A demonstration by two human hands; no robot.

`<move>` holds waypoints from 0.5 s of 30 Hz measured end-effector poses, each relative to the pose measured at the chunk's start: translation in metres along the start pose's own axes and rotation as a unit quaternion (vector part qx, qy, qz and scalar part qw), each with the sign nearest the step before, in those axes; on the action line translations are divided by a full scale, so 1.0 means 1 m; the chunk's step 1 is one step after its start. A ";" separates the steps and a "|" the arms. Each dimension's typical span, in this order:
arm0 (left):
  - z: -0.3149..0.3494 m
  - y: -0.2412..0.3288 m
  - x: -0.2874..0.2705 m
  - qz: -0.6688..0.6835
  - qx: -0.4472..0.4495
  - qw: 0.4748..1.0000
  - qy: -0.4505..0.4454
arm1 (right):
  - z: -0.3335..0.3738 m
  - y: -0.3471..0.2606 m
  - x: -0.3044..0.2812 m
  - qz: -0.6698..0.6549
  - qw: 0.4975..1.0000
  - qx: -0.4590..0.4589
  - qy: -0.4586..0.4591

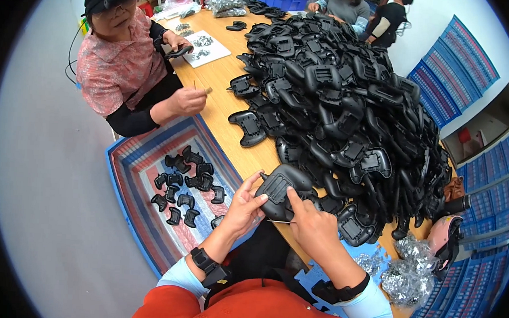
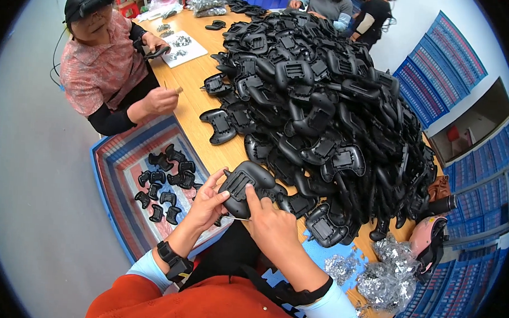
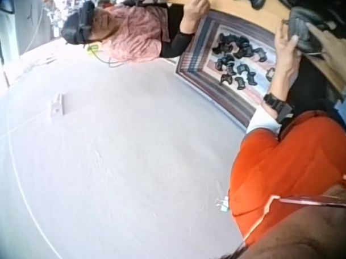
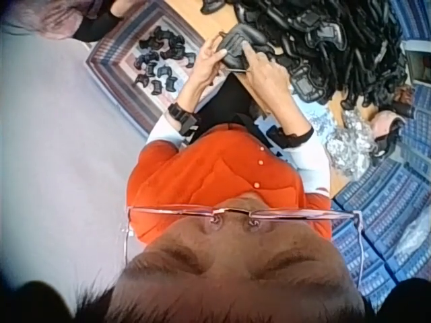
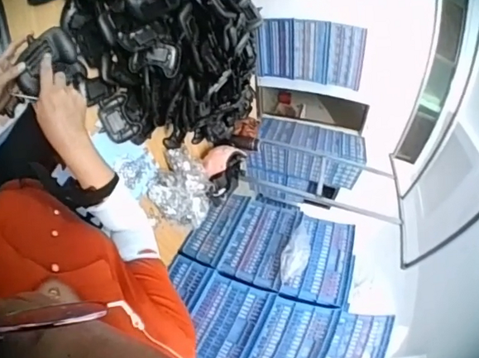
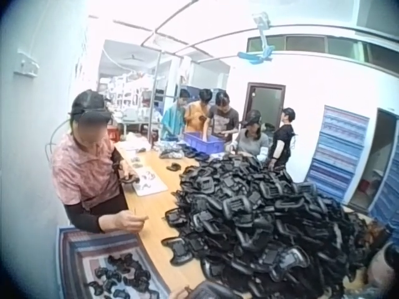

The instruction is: Assembling components into game controller housings at a factory workstation.

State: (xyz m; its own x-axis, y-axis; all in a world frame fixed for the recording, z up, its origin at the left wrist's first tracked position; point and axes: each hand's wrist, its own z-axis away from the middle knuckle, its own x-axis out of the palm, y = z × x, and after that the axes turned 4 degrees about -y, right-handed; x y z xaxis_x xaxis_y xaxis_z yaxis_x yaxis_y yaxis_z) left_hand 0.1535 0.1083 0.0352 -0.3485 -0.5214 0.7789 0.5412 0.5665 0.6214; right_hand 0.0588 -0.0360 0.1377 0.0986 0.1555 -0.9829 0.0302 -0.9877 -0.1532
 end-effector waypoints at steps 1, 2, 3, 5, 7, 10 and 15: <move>-0.002 -0.002 -0.010 -0.013 0.007 1.000 0.016 | 0.002 0.002 0.001 -0.004 1.000 -0.003 -0.001; -0.003 -0.002 -0.018 -0.014 0.009 1.000 0.020 | 0.004 0.006 0.001 -0.035 0.999 0.000 0.033; -0.004 -0.003 -0.026 -0.025 0.014 0.999 0.037 | 0.006 0.011 0.001 -0.067 0.996 0.004 0.066; -0.006 -0.002 -0.036 -0.041 0.027 0.997 0.056 | 0.014 0.021 -0.015 -0.151 0.984 0.009 0.097; -0.004 0.004 -0.042 -0.052 0.030 0.996 0.063 | 0.029 0.031 -0.040 -0.275 0.952 0.045 0.124; -0.004 0.009 -0.046 -0.058 0.031 0.994 0.090 | 0.061 0.041 -0.090 -0.357 0.918 0.069 0.158; -0.002 0.009 -0.047 -0.095 0.020 0.993 0.072 | 0.142 0.061 -0.157 -0.268 0.887 -0.034 0.375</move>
State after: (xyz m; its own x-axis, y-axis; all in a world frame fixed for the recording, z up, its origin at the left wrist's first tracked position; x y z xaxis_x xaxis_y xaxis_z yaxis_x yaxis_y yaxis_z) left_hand 0.1765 0.1364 0.0041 -0.3272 -0.7048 0.6295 0.4449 0.4728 0.7606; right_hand -0.0958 -0.1231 0.2686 0.6848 0.5934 -0.4229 0.3297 -0.7699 -0.5464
